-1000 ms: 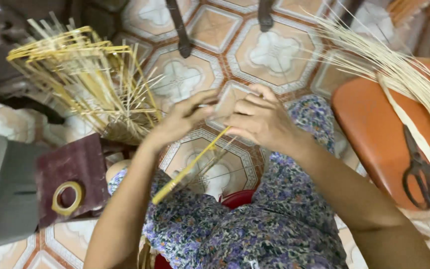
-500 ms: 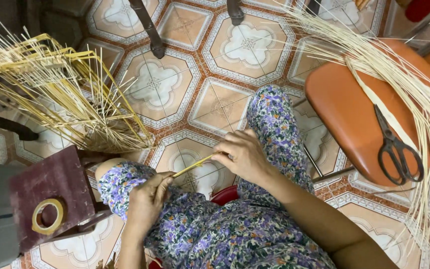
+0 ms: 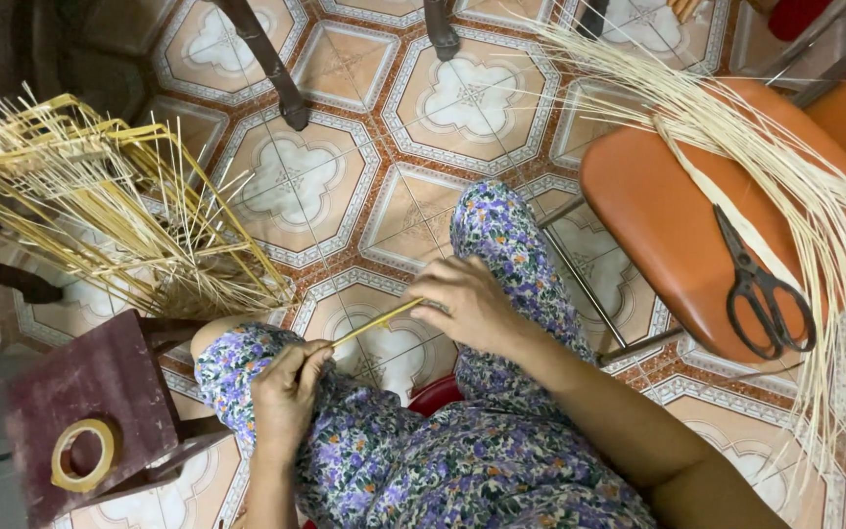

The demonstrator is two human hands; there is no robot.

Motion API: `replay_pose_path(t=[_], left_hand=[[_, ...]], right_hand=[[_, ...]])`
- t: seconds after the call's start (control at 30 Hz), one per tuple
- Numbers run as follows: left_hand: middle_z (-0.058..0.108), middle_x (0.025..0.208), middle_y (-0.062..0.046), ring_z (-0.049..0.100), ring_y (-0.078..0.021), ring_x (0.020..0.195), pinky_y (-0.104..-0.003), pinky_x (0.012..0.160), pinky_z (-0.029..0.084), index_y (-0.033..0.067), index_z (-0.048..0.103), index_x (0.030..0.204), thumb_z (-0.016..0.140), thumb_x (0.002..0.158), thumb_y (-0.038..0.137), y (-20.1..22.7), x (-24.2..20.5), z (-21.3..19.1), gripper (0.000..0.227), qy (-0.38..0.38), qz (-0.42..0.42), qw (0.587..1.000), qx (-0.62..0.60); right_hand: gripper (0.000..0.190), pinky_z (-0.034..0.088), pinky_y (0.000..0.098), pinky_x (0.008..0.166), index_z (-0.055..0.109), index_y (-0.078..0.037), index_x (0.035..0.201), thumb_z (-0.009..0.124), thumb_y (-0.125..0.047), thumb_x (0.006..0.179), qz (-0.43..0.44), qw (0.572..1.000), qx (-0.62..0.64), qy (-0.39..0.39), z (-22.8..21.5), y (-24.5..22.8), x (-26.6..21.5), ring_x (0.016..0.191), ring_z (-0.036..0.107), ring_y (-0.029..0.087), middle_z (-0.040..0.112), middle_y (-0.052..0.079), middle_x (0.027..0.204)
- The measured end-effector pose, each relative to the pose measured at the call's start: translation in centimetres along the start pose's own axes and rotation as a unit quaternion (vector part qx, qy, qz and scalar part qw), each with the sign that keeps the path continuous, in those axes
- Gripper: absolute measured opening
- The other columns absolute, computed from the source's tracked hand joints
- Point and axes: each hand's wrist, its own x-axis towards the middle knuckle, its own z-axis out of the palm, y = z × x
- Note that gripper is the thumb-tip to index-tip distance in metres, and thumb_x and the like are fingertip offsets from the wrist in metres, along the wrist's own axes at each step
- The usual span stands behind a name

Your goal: The recorder is weaving thin bamboo strips to construct a three-dimensional framework, likely for a lantern or similar craft.

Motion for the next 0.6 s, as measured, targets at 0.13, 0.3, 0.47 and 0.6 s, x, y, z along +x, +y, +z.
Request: replay_pose_path(t=[0.13,0.3,0.47,0.6], left_hand=[[0.075,0.087,-0.006,0.072,-0.0154,0.072,-0.030,0.065,0.057,0.0053,0.077,0.095,0.077,0.088,0.014,-0.4,-0.8,0.4,0.011,0.035,0.029,0.999,0.013],[0.072,0.085,-0.006,0.069,-0.0167,0.071,-0.031,0.064,0.055,0.0053,0.077,0.092,0.080,0.085,0.015,-1.0,-1.2,1.0,0.012,0.081,0.041,0.995,0.041],[0.072,0.082,-0.005,0.068,-0.0153,0.069,-0.031,0.064,0.055,0.0075,0.077,0.090,0.080,0.085,0.015,-1.2,-1.3,1.6,0.010,0.095,0.026,0.993,0.058],[0.074,0.083,-0.004,0.069,-0.0149,0.070,-0.030,0.064,0.057,0.0070,0.077,0.088,0.080,0.084,0.017,-1.0,-0.8,1.4,0.011,0.081,0.044,0.993,0.069]], right_hand=[[0.025,0.047,0.0392,0.113,0.072,-0.008,0.120,0.065,-0.020,0.098,0.062,0.990,0.096,0.088,-9.5,2.7,2.0,0.128,0.060,0.026,0.066,0.012,0.136],[0.024,0.051,0.0410,0.103,0.067,-0.010,0.131,0.058,-0.013,0.109,0.250,0.897,0.105,0.351,-22.2,20.6,1.4,0.121,0.060,0.028,0.057,0.017,0.141],[0.064,0.030,0.0521,0.113,0.057,-0.013,0.152,0.060,0.001,0.090,0.384,0.816,-0.413,0.127,-28.6,39.3,-5.9,0.141,0.037,0.037,0.037,0.018,0.160],[0.065,0.039,0.0481,0.107,0.060,-0.008,0.143,0.073,-0.034,0.085,0.363,0.769,-0.520,0.078,-29.7,44.2,-7.7,0.132,0.047,0.036,0.048,0.023,0.150]])
